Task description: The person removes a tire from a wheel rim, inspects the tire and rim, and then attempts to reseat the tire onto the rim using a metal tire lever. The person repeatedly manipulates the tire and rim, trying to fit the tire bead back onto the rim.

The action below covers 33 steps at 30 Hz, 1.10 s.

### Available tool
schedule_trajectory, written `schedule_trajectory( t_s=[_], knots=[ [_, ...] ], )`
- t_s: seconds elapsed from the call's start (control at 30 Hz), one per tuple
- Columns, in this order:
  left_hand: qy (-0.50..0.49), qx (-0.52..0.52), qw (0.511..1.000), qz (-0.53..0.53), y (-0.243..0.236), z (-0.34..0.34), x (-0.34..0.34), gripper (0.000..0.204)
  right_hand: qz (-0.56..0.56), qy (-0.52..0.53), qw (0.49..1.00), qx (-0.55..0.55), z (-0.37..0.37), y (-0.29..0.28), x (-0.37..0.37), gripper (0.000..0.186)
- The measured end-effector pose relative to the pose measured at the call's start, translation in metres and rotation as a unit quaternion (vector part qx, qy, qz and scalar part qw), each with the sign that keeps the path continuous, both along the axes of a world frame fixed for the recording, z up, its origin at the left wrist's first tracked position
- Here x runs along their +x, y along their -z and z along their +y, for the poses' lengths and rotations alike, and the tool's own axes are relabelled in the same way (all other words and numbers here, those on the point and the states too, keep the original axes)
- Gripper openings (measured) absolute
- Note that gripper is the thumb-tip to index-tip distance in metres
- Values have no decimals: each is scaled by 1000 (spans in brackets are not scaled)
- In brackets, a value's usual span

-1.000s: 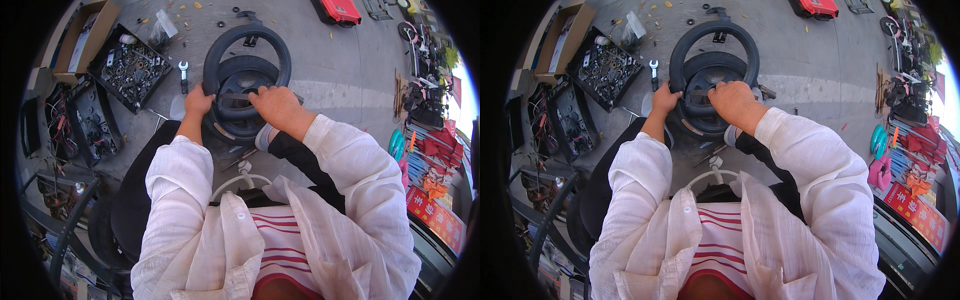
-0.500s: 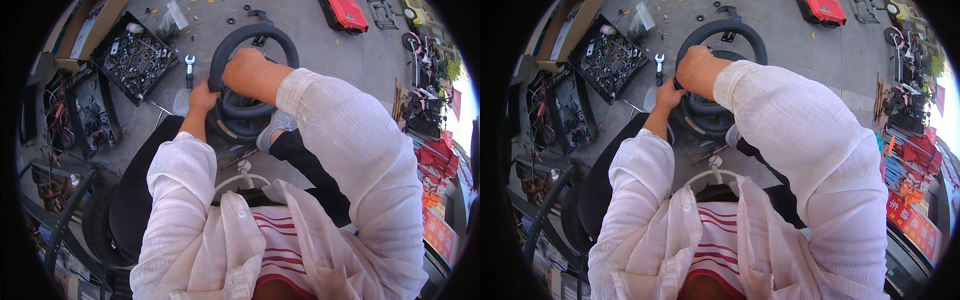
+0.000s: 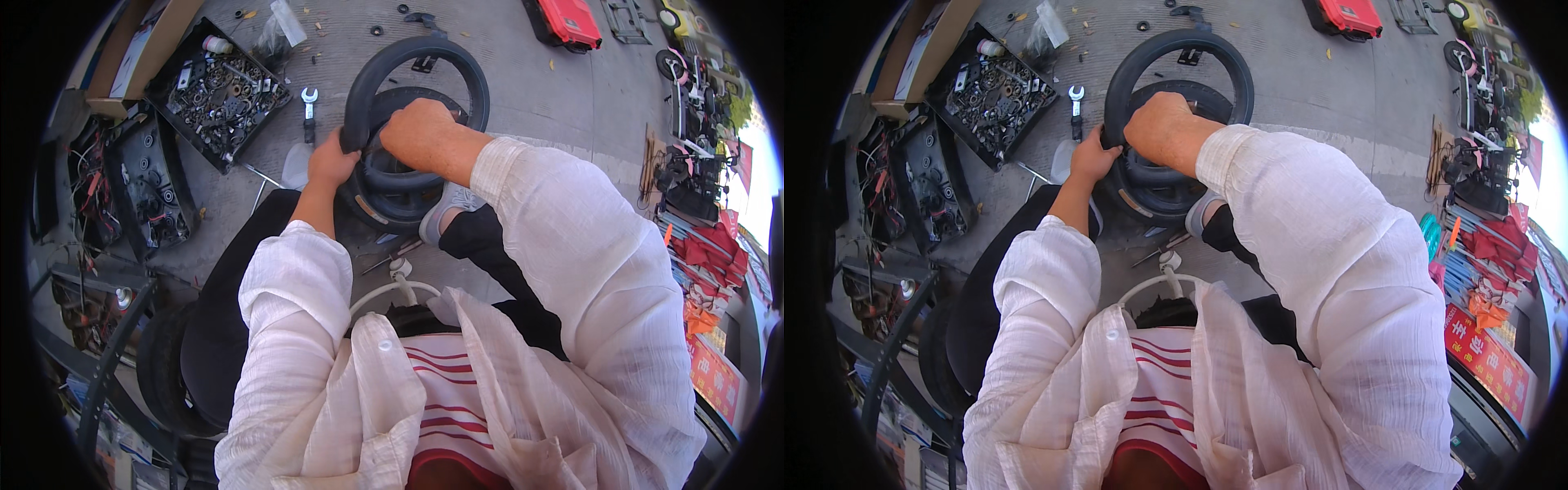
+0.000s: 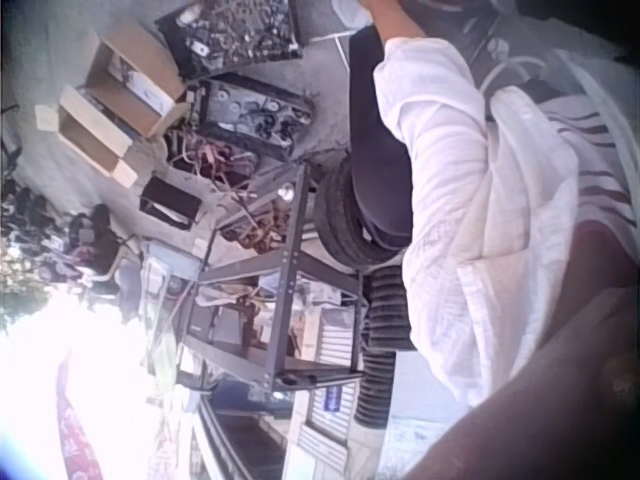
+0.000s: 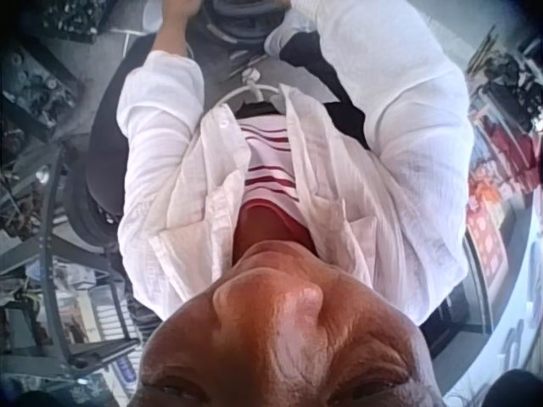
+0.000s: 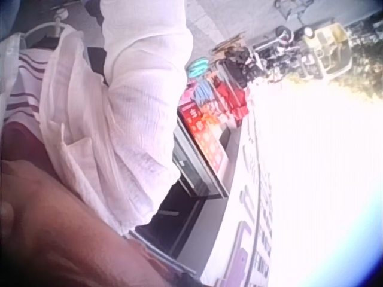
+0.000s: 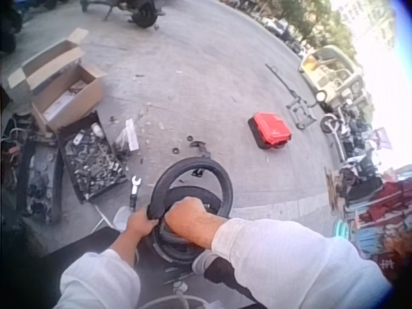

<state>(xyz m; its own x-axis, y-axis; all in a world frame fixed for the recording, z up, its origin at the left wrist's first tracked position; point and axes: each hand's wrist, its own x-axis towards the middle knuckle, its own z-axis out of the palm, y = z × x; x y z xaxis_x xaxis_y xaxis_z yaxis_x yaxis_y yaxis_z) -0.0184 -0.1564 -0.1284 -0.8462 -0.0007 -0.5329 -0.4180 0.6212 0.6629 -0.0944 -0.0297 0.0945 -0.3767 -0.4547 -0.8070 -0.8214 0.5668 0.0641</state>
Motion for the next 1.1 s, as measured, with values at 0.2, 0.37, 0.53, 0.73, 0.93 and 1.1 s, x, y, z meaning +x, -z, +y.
schedule_trajectory(
  t_s=[0.2,0.37,0.53,0.73,0.93,1.1],
  knots=[
    [-6,63,998,-3,7,3,11,99,74,152,970,-175,102,39,68,51],
    [-49,74,996,1,9,12,24,113,95,286,924,-236,147,95,123,53],
    [-72,22,997,8,-5,24,26,110,35,397,850,-343,156,123,140,44],
    [-74,-86,994,-4,-42,47,31,98,-53,382,871,-305,178,76,90,32],
    [-80,-138,987,-5,-62,64,40,85,-36,416,866,-276,236,24,56,44],
    [-50,-193,980,15,-94,97,36,78,16,492,731,-472,181,49,62,53]
  ],
)
